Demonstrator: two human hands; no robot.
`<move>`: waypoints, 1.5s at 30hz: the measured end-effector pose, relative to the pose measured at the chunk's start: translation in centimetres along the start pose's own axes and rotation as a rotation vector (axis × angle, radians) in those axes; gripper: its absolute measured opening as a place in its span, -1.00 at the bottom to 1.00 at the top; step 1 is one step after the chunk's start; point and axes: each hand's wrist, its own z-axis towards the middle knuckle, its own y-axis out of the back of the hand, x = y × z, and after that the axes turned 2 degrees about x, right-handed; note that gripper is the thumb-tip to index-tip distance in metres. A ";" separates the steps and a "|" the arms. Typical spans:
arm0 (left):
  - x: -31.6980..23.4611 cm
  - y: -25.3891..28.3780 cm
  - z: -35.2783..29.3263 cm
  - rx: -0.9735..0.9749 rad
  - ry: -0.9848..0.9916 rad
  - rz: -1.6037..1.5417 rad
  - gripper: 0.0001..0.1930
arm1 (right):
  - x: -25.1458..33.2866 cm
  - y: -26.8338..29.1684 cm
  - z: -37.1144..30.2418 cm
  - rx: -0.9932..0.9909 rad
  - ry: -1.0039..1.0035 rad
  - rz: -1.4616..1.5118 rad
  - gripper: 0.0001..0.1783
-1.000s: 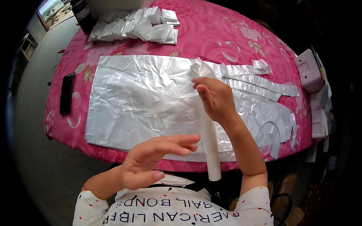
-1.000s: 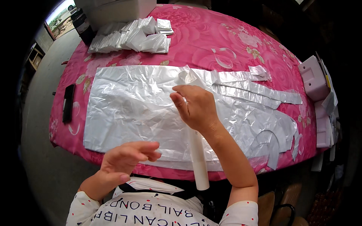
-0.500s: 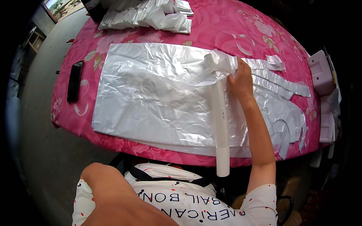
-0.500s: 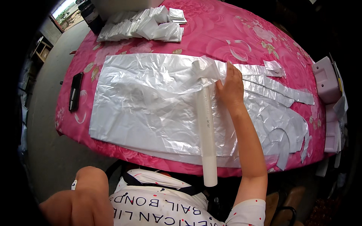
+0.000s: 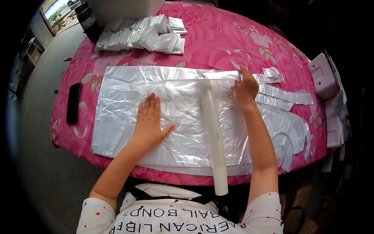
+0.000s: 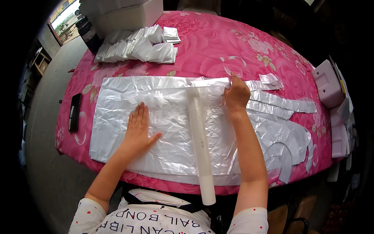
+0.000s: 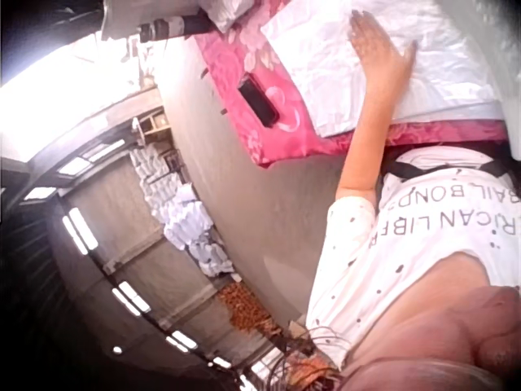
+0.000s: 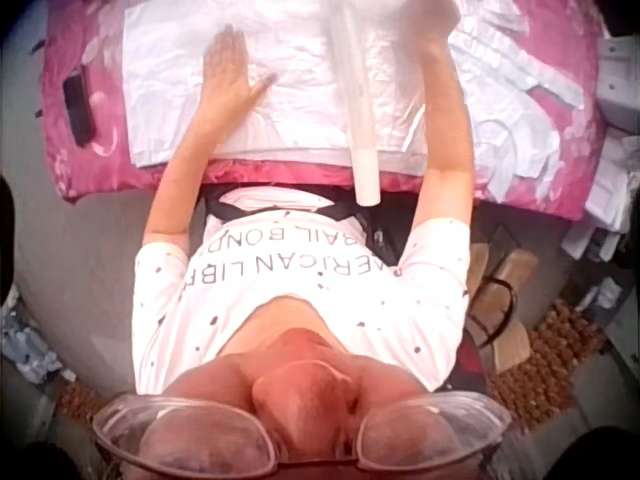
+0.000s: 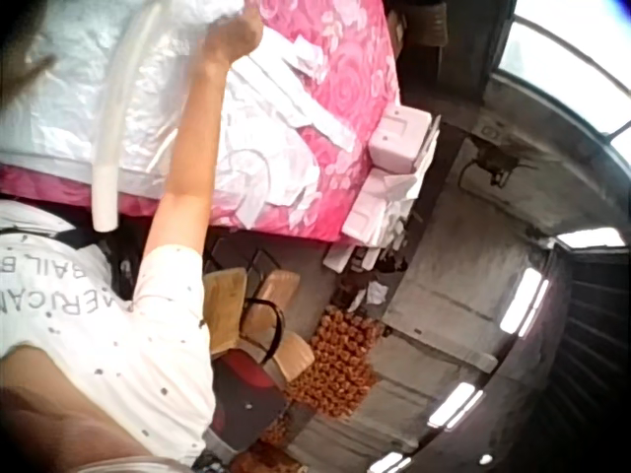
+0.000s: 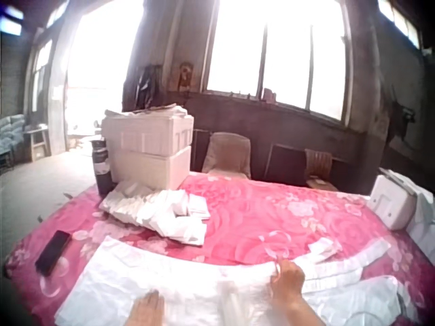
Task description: The person wraps small white rectangular items in clear plastic film on a pink tablecloth. They unroll the film, place an item inside, fold the film around it, and set the wrapped item aside. The process is repeated for multiple items.
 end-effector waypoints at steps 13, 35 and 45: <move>0.1 -0.9 0.7 -0.145 -0.083 -0.012 -0.11 | -25.6 10.4 -4.0 0.073 -0.735 -0.170 -0.49; 0.6 2.3 5.4 -0.234 -0.266 0.077 -0.51 | 9.6 10.3 -13.7 0.590 -0.148 0.576 -0.17; 2.9 3.2 -1.3 -0.301 -0.514 0.009 -0.61 | 9.6 10.4 -13.6 0.585 -0.239 0.589 -0.18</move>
